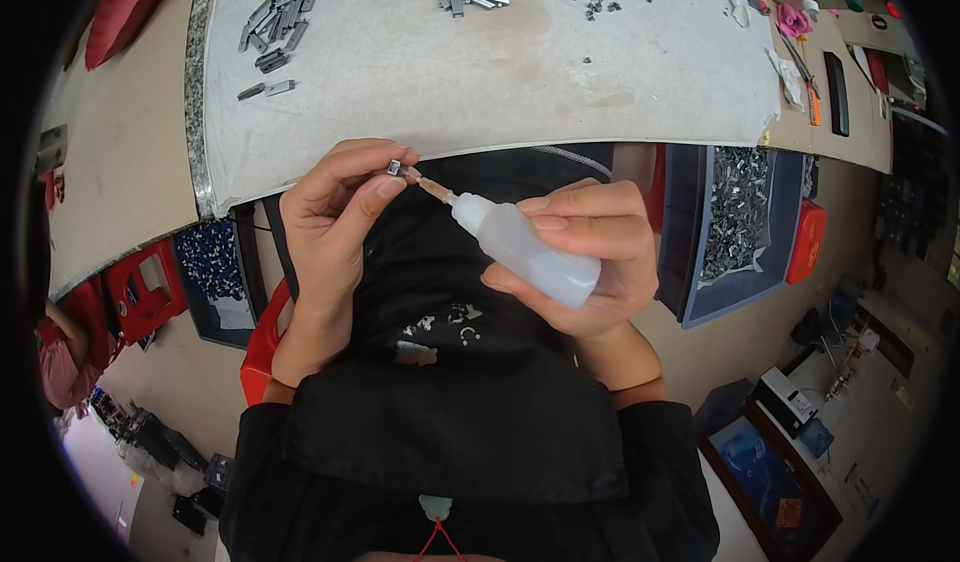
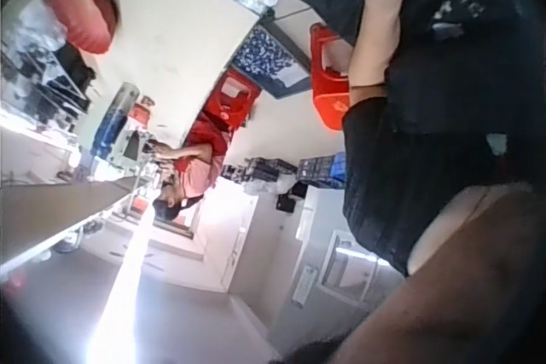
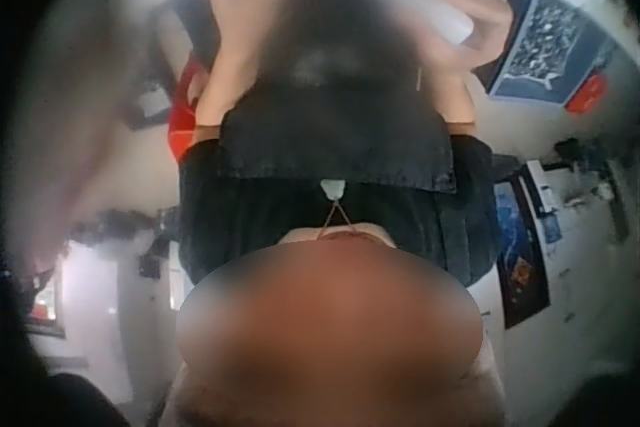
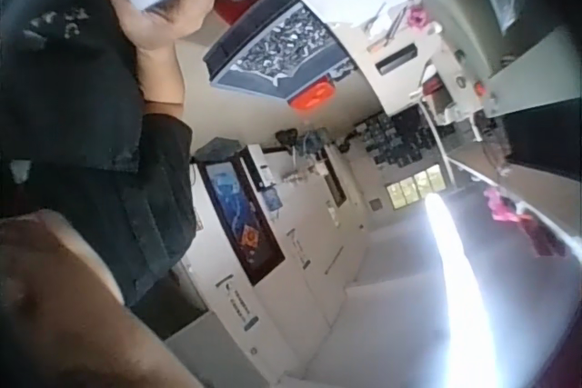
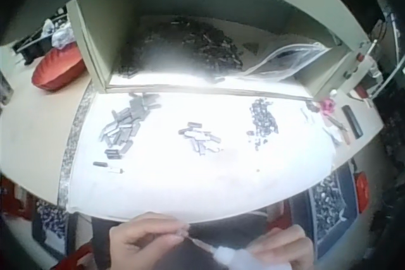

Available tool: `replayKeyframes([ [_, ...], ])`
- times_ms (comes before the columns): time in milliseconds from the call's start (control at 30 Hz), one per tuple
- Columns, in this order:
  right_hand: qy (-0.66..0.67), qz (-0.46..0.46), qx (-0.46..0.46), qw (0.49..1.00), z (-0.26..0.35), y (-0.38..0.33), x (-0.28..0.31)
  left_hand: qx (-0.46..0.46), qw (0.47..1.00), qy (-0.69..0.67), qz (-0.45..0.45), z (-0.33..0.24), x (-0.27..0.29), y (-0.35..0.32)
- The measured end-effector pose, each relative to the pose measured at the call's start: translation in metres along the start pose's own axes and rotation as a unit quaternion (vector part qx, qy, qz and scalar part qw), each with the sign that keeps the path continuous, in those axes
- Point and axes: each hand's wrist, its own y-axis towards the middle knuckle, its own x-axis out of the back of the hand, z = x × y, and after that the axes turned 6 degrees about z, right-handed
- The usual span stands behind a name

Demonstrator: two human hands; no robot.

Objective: The person applies glue from a glue bottle to small metal components and assembles them by hand at a factory workbench.

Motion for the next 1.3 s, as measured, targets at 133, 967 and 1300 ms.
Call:
replayKeyframes([
  [133,0.007,0.001,-0.005,1.000,0.000,0.001,-0.002,0.002,1.000,0.006,-0.001,-0.001,0.001,-0.001],
  [967,-0.309,0.026,-0.223,0.924,-0.066,0.035,0.067,-0.011,0.999,-0.032,-0.023,0.002,0.004,-0.001],
  [1300,-0.417,0.069,-0.211,0.881,-0.063,0.053,0.047,0.012,0.999,-0.032,-0.016,0.002,0.005,0.000],
])
